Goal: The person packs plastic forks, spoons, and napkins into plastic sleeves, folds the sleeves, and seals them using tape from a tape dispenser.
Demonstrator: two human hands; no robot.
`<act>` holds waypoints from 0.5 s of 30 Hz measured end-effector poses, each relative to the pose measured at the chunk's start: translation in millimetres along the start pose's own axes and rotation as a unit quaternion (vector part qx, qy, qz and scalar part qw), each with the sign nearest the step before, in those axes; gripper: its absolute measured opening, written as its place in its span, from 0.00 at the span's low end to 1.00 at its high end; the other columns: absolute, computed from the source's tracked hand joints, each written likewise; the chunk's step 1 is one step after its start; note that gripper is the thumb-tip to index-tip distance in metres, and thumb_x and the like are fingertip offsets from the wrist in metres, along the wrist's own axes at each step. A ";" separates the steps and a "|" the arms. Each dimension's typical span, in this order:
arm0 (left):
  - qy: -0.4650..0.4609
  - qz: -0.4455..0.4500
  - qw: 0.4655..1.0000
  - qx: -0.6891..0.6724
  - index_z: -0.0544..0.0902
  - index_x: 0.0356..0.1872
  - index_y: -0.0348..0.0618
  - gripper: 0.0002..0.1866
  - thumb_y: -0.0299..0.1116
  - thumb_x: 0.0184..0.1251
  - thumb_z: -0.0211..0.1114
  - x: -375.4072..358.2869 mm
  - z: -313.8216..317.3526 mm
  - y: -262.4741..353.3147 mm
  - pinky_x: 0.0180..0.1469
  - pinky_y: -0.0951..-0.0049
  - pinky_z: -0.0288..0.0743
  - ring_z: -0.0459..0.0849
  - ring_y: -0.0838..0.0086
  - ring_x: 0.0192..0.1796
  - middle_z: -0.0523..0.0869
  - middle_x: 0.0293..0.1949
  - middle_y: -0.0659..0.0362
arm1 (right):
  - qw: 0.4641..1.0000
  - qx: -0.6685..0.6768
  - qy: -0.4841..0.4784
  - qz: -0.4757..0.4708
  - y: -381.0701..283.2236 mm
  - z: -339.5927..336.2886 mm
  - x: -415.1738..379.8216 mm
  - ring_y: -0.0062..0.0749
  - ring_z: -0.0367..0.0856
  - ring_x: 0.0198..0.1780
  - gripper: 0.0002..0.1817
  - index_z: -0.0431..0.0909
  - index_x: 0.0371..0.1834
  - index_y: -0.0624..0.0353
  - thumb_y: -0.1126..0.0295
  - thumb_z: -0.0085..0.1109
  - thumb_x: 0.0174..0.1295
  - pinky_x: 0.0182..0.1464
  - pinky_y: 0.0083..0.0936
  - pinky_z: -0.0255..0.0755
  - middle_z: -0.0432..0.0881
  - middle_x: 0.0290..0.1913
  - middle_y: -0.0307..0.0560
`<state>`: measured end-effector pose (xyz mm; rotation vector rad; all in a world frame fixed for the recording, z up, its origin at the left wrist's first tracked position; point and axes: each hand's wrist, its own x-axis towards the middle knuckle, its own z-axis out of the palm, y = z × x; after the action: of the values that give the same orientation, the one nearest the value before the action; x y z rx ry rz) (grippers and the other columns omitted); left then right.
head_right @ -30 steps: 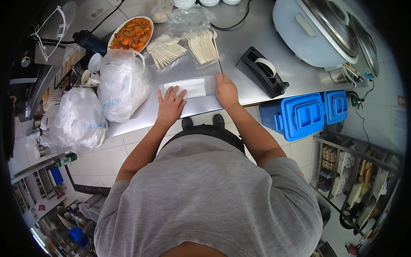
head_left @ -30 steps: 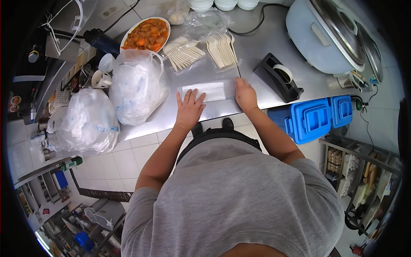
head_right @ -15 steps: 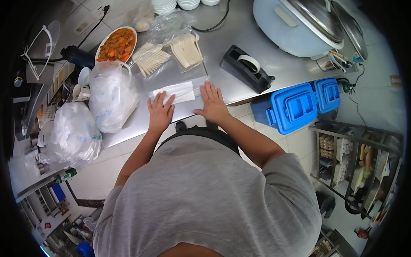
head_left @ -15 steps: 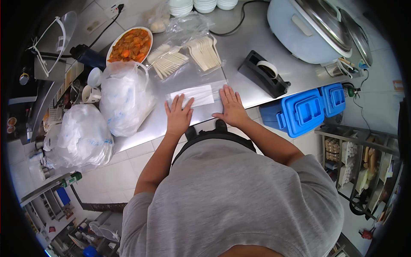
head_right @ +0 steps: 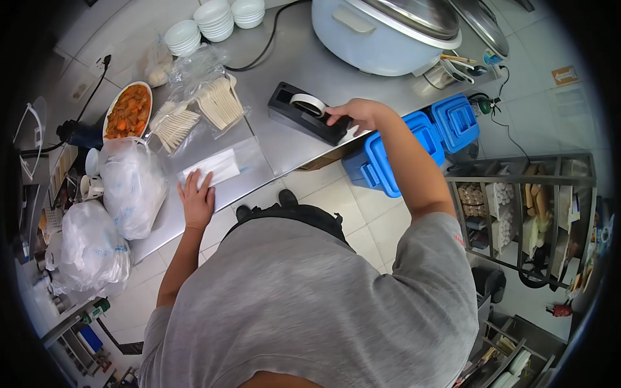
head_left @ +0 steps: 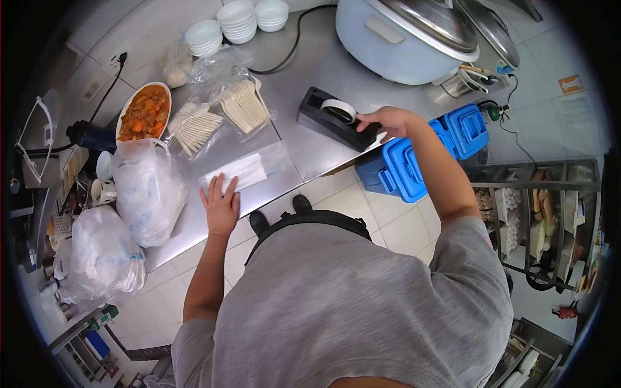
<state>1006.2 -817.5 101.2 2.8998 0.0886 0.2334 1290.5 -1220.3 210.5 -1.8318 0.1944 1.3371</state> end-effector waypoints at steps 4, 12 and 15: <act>-0.001 -0.001 1.000 0.007 0.75 0.63 0.60 0.22 0.38 0.66 0.58 0.5 -0.9 2.5 0.73 0.42 0.39 0.62 0.59 0.72 0.68 0.67 0.55 | 0.990 0.081 -0.088 -0.075 23.8 -21.9 4.5 0.54 0.52 0.74 0.21 0.83 0.48 0.55 0.50 0.59 0.64 0.72 0.49 0.46 0.61 0.73 0.51; -0.012 -0.001 1.000 0.022 0.75 0.63 0.60 0.22 0.38 0.67 0.57 2.2 -2.3 5.2 0.74 0.44 0.40 0.61 0.59 0.72 0.67 0.68 0.56 | 0.941 0.124 -0.024 -0.313 82.5 -21.6 -61.4 0.35 0.62 0.70 0.14 0.85 0.38 0.58 0.58 0.61 0.64 0.68 0.29 0.56 0.68 0.69 0.51; -0.016 -0.002 1.000 0.020 0.74 0.64 0.60 0.22 0.38 0.68 0.56 2.3 -1.0 4.6 0.74 0.44 0.40 0.60 0.59 0.72 0.67 0.68 0.55 | 0.955 -0.002 0.114 -0.273 117.4 -19.5 -32.5 0.29 0.73 0.60 0.11 0.86 0.37 0.59 0.63 0.60 0.65 0.63 0.23 0.61 0.80 0.55 0.50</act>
<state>1008.6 -821.6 103.6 2.9409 0.0943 0.1869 1224.9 -1319.4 177.2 -1.8603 -0.1876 0.7422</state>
